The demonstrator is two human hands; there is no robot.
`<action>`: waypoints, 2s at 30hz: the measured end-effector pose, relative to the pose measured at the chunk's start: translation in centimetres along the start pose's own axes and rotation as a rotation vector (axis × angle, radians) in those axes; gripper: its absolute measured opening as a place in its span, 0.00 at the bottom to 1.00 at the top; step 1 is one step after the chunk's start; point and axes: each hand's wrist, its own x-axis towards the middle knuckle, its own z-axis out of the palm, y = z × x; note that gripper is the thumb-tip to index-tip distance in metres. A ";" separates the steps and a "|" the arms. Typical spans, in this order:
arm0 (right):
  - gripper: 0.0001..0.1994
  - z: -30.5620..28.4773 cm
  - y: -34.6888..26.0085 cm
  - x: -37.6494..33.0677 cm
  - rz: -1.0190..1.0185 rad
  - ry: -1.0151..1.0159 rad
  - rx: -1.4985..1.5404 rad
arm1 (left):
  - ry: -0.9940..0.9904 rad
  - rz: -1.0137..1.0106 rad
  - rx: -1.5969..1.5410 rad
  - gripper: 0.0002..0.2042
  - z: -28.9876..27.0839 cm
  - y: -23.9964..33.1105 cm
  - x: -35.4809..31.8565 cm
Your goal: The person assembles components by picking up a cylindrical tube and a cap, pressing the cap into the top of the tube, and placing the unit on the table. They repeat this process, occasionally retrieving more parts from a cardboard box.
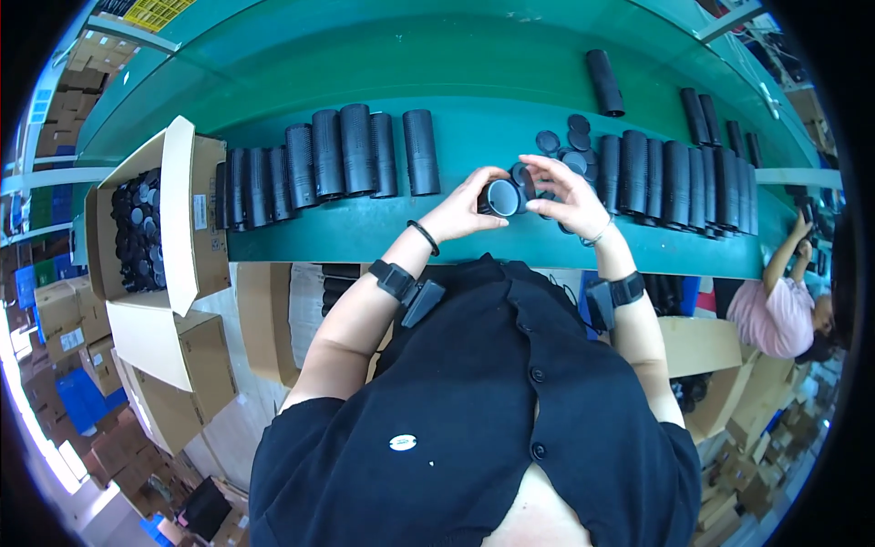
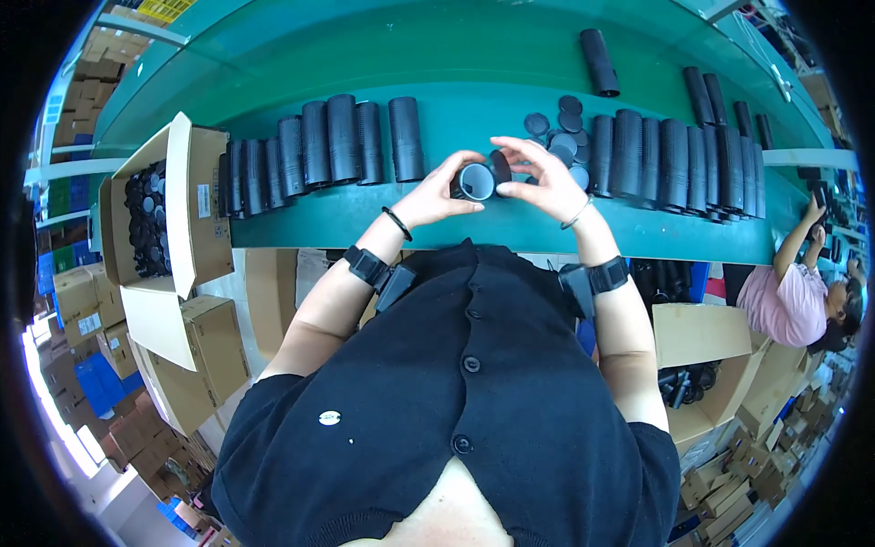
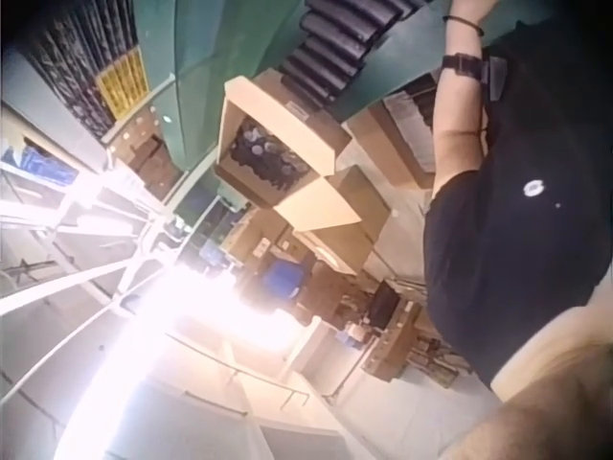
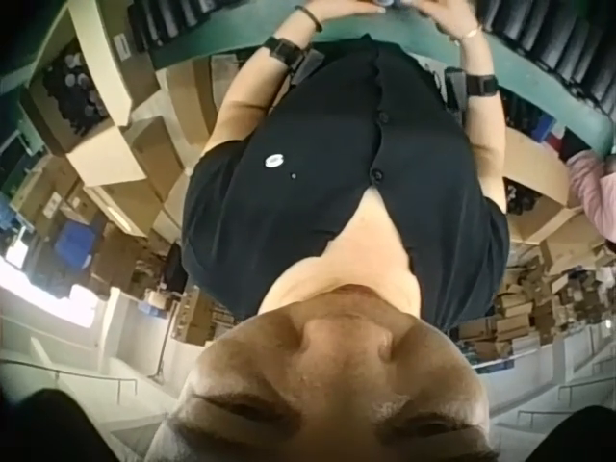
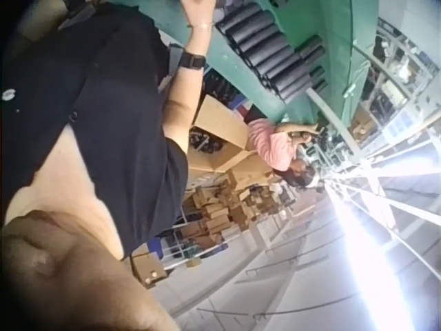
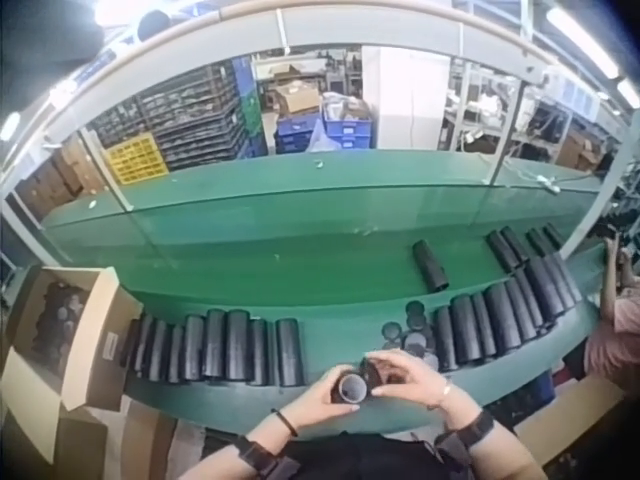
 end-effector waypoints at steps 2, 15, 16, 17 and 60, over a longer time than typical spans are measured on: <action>0.29 1.0 -0.6 0.2 -0.186 -0.011 -0.522 | 0.037 -0.005 -0.070 0.34 0.3 -0.4 -0.1; 0.27 3.2 0.1 0.0 -0.238 0.073 -0.787 | 0.007 -0.034 0.134 0.38 0.8 -0.7 -0.3; 0.27 3.1 0.2 0.0 -0.220 0.077 -0.773 | 0.003 -0.005 0.123 0.38 0.8 -0.7 -0.2; 0.27 3.2 0.2 0.0 -0.219 0.075 -0.774 | 0.001 0.023 0.113 0.38 0.8 -0.7 -0.3; 0.14 3.9 3.2 3.2 0.375 -0.010 0.094 | -0.046 -0.150 -0.458 0.35 -0.8 -0.4 -1.1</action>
